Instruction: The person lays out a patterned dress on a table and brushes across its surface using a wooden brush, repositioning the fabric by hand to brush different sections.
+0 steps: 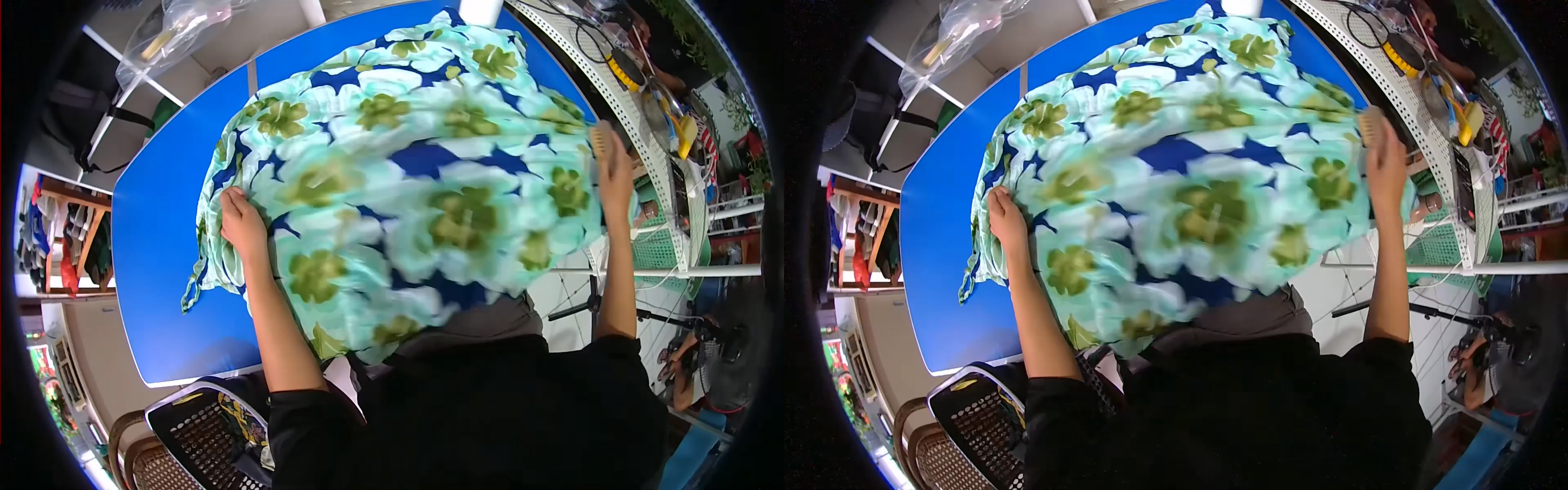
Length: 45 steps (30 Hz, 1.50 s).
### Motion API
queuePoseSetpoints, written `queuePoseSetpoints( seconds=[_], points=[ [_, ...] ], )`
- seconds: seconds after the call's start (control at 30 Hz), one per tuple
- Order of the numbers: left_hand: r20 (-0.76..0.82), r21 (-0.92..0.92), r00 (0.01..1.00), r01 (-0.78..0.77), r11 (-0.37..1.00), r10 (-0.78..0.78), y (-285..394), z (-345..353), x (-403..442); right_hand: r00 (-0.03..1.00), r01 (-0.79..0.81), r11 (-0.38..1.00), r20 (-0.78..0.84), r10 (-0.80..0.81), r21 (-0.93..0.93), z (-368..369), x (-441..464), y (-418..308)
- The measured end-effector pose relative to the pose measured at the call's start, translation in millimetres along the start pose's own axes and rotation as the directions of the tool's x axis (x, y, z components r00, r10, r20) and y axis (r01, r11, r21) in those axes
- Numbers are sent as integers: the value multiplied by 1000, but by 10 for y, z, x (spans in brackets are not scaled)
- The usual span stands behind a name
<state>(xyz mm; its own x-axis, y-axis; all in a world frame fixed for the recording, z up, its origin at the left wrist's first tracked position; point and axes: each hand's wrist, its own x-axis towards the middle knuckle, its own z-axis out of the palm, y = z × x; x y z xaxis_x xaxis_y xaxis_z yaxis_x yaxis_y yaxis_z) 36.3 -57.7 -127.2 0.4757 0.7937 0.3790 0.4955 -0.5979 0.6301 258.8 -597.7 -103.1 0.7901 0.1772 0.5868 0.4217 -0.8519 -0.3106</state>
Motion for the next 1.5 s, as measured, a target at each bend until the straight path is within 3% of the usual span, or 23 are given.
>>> queuePoseSetpoints(
  seconds=[0.1,0.2,0.27,0.37,0.5,0.7,0.93,1.03,1.13,1.17,1.27,1.33,1.37,1.4,1.43,1.47,1.5],
  points=[
    [19,-107,995,102,989,-100,-63,-17,44,987,-121,993,-105,122,16,-43,34,98],
    [13,-14,999,46,999,-45,56,-33,-15,998,37,982,-47,-28,183,-215,-120,-615],
    [39,-10,998,43,999,-42,76,-34,-12,990,38,969,120,-69,243,-203,-399,-1013],
    [61,28,997,42,999,-44,101,-28,28,967,40,948,228,-117,315,-46,-487,-1409],
    [67,93,997,-54,994,47,22,98,262,965,127,903,159,-208,411,422,-57,-1377],
    [47,57,999,-12,998,9,-138,145,638,916,325,805,45,-398,496,1350,798,-1501],
    [-50,14,997,-54,998,55,-211,158,729,913,328,787,39,-406,522,1955,1243,-1754],
    [-54,-7,998,45,999,-46,-190,165,757,914,331,790,31,-404,515,2071,1304,-1816],
    [-230,-240,968,-155,958,99,-85,117,637,918,328,815,42,-394,478,2076,1248,-1806],
    [-265,-346,964,-124,930,30,-33,82,617,931,280,853,91,-353,441,2039,1257,-1830],
    [-389,-605,891,-57,794,-232,272,-247,471,852,505,748,-107,-513,431,1791,1180,-2089],
    [-342,-701,866,22,713,-364,741,-701,95,815,541,583,-207,-542,606,1490,915,-2579],
    [-336,-677,881,20,736,-334,744,-824,-104,800,496,452,-188,-570,741,1314,723,-2866],
    [-327,-652,896,18,758,-302,742,-917,-279,783,440,412,-116,-611,798,1232,483,-3099],
    [-290,-523,944,-17,852,-159,598,-930,-408,734,402,397,-32,-678,825,1193,222,-3316],
    [-203,-310,979,-80,947,16,381,-903,-502,664,472,219,-182,-725,854,1117,-31,-3554],
    [-38,-77,999,13,997,-15,266,-923,-636,556,567,246,-144,-819,786,983,-216,-3693]
  ],
)
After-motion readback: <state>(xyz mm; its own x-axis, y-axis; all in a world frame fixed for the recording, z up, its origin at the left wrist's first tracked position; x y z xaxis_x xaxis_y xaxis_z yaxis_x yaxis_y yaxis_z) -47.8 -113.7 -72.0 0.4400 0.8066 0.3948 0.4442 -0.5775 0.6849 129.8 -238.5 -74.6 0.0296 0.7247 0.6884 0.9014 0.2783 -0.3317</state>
